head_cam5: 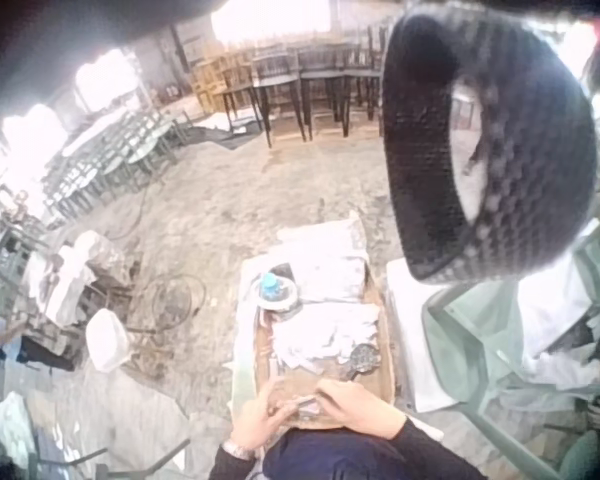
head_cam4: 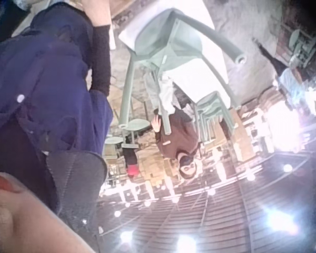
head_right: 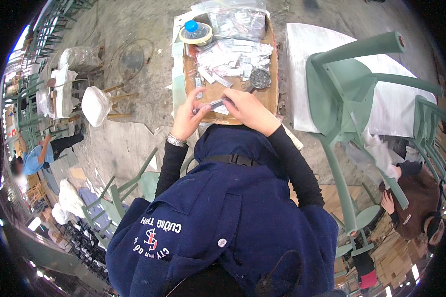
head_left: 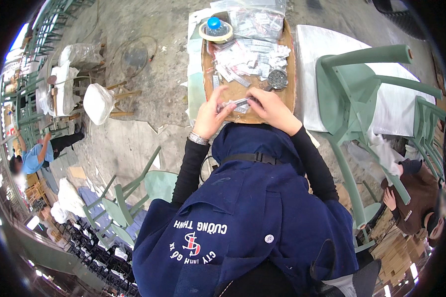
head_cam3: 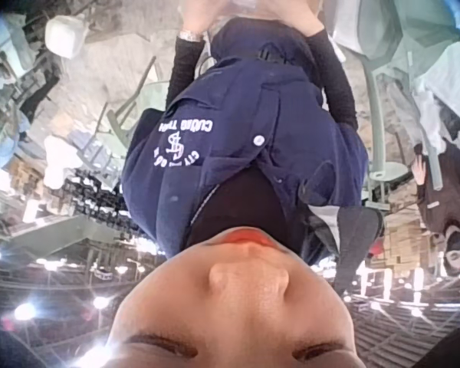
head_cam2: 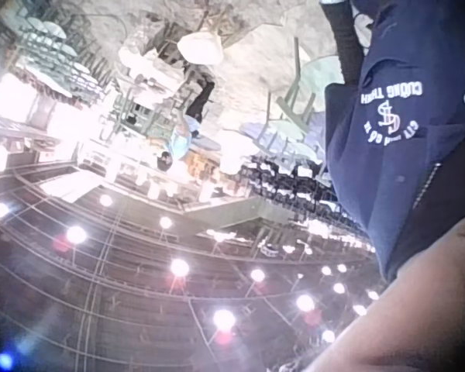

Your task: The person repeatedly picks up small labels, places them on the underside of green chairs, and uses a hammer to tap them into place. The person moves chairs around the workspace and returns to a table to retrieve more labels and tools.

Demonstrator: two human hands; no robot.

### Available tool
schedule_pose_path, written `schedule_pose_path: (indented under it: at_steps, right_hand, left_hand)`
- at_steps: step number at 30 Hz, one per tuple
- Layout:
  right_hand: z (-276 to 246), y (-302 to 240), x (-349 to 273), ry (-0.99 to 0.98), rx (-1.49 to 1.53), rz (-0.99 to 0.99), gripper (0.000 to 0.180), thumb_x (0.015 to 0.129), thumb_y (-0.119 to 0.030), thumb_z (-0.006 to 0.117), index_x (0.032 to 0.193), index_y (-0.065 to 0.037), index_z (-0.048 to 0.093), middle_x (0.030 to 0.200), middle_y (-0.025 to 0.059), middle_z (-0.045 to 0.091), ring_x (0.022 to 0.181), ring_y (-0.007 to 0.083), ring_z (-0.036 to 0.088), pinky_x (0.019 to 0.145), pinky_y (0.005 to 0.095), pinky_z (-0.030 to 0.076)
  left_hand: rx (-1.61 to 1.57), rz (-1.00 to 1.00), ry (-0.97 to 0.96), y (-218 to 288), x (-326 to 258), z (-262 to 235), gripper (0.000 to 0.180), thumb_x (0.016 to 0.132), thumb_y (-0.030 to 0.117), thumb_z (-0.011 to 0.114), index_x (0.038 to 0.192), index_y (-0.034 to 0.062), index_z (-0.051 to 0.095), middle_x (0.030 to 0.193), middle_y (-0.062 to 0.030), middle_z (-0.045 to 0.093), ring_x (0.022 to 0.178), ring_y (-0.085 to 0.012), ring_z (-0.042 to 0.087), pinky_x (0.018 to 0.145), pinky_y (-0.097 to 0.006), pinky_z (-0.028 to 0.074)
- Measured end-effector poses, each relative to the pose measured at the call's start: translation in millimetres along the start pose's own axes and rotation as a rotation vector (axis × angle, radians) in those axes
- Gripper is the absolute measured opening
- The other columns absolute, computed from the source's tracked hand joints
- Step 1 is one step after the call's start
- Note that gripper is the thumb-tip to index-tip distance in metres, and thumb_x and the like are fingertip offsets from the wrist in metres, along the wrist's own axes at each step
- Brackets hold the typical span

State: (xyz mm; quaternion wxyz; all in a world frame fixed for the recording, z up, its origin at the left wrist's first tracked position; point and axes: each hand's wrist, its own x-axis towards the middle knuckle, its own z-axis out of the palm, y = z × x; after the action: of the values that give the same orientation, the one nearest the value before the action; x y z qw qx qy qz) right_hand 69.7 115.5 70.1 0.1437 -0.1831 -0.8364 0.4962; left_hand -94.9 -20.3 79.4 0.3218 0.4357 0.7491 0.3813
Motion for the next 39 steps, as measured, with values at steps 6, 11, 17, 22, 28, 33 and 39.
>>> schedule_pose_path:
  at_steps: [6, 11, 17, 22, 28, 33, 39]
  right_hand:
    - [10, 0, -11, 0.096, 1.224, 0.441, 0.011, 0.094, -0.011, 0.055, 0.096, -0.002, 0.059, 0.079, -0.002, 0.059, 0.067, 0.0031, 0.05, 0.058, 0.0199, 0.04]
    - [44, -10, -15, 0.394, 0.564, 0.266, 0.017, 0.092, -0.009, 0.052, 0.094, 0.005, 0.06, 0.074, 0.0059, 0.064, 0.065, 0.012, 0.059, 0.058, 0.0268, 0.045]
    - [51, -10, -19, 0.295, 0.361, 0.25, 0.018, 0.088, -0.009, 0.05, 0.093, 0.005, 0.061, 0.077, 0.0231, 0.064, 0.073, 0.0369, 0.065, 0.065, 0.0399, 0.049]
    - [74, 2, -37, -0.122, -0.005, 0.221, 0.026, 0.082, -0.023, 0.065, 0.098, -0.003, 0.06, 0.087, 0.0208, 0.064, 0.084, 0.0345, 0.064, 0.072, 0.0401, 0.049]
    - [11, -31, -3, 0.398, 0.409, 0.442, 0.021, 0.097, -0.013, 0.046, 0.11, -0.004, 0.06, 0.075, 0.0023, 0.061, 0.064, 0.0087, 0.053, 0.055, 0.0225, 0.04]
    - [30, -44, -2, 0.282, 0.083, 0.283, 0.018, 0.092, -0.018, 0.057, 0.097, -0.001, 0.059, 0.071, 0.0112, 0.06, 0.061, 0.0267, 0.056, 0.055, 0.0359, 0.041]
    - [38, -46, -12, 0.091, -0.272, 0.036, 0.011, 0.085, -0.015, 0.057, 0.08, -0.004, 0.055, 0.072, 0.0142, 0.061, 0.07, 0.0347, 0.061, 0.06, 0.043, 0.047]
  left_hand:
    - [-0.226, 0.164, -0.12, 10, -9, 9, 0.014, 0.092, 0.011, 0.057, 0.092, -0.0022, 0.063, 0.069, -0.0086, 0.06, 0.06, -0.0153, 0.055, 0.058, -0.028, 0.044]
    - [-0.35, 0.053, -0.074, 18, -15, 29, 0.014, 0.092, 0.01, 0.057, 0.089, -0.0029, 0.063, 0.067, -0.0073, 0.059, 0.058, -0.0113, 0.052, 0.056, -0.027, 0.043]
    - [-0.679, -0.137, -0.011, 23, -25, 38, 0.022, 0.095, 0.017, 0.058, 0.085, -0.0016, 0.064, 0.07, 0.0043, 0.056, 0.064, -0.003, 0.046, 0.056, -0.021, 0.037]
    - [-0.768, -0.152, 0.06, 51, -15, 29, 0.021, 0.096, 0.017, 0.055, 0.09, -0.0023, 0.064, 0.072, 0.0058, 0.054, 0.064, -0.0012, 0.042, 0.054, -0.02, 0.035]
    - [-0.635, -0.182, 0.008, 14, -21, 13, 0.021, 0.095, 0.015, 0.055, 0.092, -0.0035, 0.064, 0.066, 0.0021, 0.058, 0.058, -0.0031, 0.046, 0.052, -0.02, 0.038]
    - [-0.466, -0.166, 0.083, 25, -26, 14, 0.016, 0.091, 0.011, 0.06, 0.086, -0.0024, 0.066, 0.068, -0.0025, 0.066, 0.06, -0.004, 0.056, 0.051, -0.021, 0.041]
    - [-0.547, -0.268, 0.233, 15, -35, 31, 0.021, 0.091, 0.013, 0.062, 0.075, -0.0007, 0.064, 0.061, -0.0001, 0.06, 0.054, -0.0034, 0.051, 0.047, -0.022, 0.038]
